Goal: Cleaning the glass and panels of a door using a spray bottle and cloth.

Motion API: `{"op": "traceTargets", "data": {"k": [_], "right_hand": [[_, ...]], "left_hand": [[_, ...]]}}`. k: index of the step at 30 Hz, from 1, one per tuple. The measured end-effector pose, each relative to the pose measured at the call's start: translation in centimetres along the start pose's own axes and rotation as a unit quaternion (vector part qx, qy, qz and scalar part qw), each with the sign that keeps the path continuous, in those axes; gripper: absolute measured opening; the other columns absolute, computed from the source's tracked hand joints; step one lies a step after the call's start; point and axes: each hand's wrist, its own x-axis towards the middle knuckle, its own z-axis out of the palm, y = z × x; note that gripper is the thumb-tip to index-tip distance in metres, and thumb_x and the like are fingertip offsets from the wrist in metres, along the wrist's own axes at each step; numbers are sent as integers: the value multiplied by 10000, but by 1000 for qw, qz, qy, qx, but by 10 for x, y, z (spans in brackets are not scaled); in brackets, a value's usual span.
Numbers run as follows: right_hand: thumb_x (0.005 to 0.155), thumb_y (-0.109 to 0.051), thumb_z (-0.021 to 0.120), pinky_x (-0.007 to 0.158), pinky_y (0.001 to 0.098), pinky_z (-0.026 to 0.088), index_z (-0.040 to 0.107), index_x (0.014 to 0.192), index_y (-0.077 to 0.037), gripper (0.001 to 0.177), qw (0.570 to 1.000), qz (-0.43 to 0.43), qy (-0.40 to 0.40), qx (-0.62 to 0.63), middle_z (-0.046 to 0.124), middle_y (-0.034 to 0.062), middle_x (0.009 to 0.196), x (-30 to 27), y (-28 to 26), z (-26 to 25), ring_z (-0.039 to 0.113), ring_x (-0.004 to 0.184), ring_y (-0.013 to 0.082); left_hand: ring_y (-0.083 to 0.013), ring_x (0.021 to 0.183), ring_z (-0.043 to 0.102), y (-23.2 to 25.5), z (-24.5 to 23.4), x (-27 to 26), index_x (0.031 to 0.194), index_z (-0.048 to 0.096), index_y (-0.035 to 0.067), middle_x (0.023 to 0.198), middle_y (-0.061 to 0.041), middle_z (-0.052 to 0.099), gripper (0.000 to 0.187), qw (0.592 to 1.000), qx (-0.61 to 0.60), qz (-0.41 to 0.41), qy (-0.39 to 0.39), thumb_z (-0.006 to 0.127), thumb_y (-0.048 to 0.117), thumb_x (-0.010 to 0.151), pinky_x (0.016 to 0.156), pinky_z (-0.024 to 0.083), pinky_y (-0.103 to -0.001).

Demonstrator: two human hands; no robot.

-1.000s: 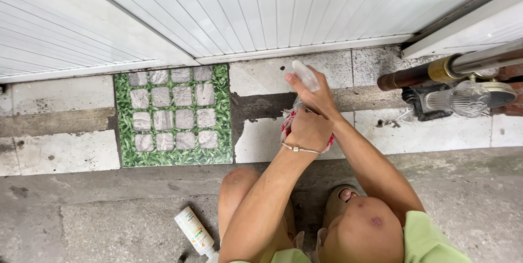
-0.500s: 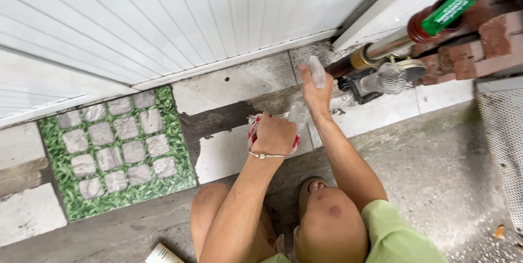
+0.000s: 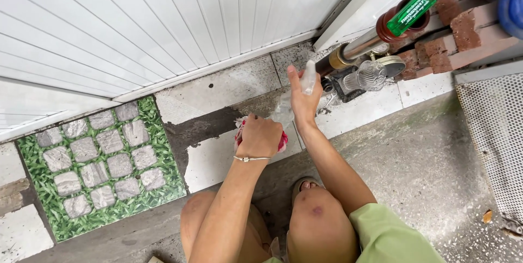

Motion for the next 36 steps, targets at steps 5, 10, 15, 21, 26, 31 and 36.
{"op": "traceTargets", "data": {"k": [5, 10, 15, 21, 26, 31, 36], "right_hand": [[848, -153, 872, 903, 301, 570, 522, 1148, -66, 469, 989, 49, -74, 121, 692, 95, 1182, -5, 7, -1, 660, 1048, 170], [1000, -155, 695, 830, 369, 612, 680, 1124, -25, 180, 988, -49, -118, 86, 760, 176, 999, -11, -3, 4, 737, 934, 240], [980, -214, 730, 699, 289, 619, 661, 1058, -38, 205, 987, -40, -88, 132, 742, 123, 913, 2, 6, 8, 726, 739, 152], [772, -326, 947, 662, 232, 537, 633, 1060, -70, 498, 994, -2, -69, 83, 679, 48, 842, 8, 8, 13, 657, 697, 116], [665, -307, 1009, 638, 159, 466, 684, 932, -93, 471, 994, 33, -38, 94, 679, -11, 723, 4, 2, 17, 607, 642, 50], [753, -246, 952, 696, 204, 483, 722, 830, -116, 276, 995, 20, -8, 96, 754, 65, 703, 0, 12, 13, 666, 662, 83], [745, -261, 965, 723, 242, 527, 645, 1001, -110, 437, 993, -1, -25, 114, 752, 71, 912, 0, -12, 13, 685, 751, 101]], "left_hand": [[-345, 977, 734, -10, 8, 7, 960, 792, 124, 962, -80, 787, 289, 1000, -3, -6, 8, 524, 52, 879, 852, 408, -481], [-357, 965, 737, -10, 2, 5, 953, 792, 102, 952, -94, 787, 263, 1000, -17, -8, 18, 553, 42, 860, 861, 409, -489], [-354, 988, 732, -17, -1, 7, 971, 791, 110, 972, -94, 786, 263, 1000, -5, -6, 3, 559, 63, 857, 866, 417, -481], [-377, 1030, 722, -17, -10, 6, 1017, 787, 78, 1020, -130, 780, 269, 1000, -25, 5, -15, 573, 73, 854, 897, 424, -497], [-363, 1038, 723, -19, -14, 1, 1032, 783, 91, 1022, -119, 780, 287, 999, -31, -5, -11, 556, 63, 858, 897, 426, -489], [-363, 1051, 723, -21, -15, -1, 1036, 783, 84, 1033, -129, 780, 285, 999, -41, -6, -16, 560, 61, 859, 925, 426, -497], [-367, 1014, 729, -24, -6, 6, 1028, 775, 71, 996, -127, 781, 277, 999, -52, -7, -4, 587, 83, 825, 910, 426, -501]]}}
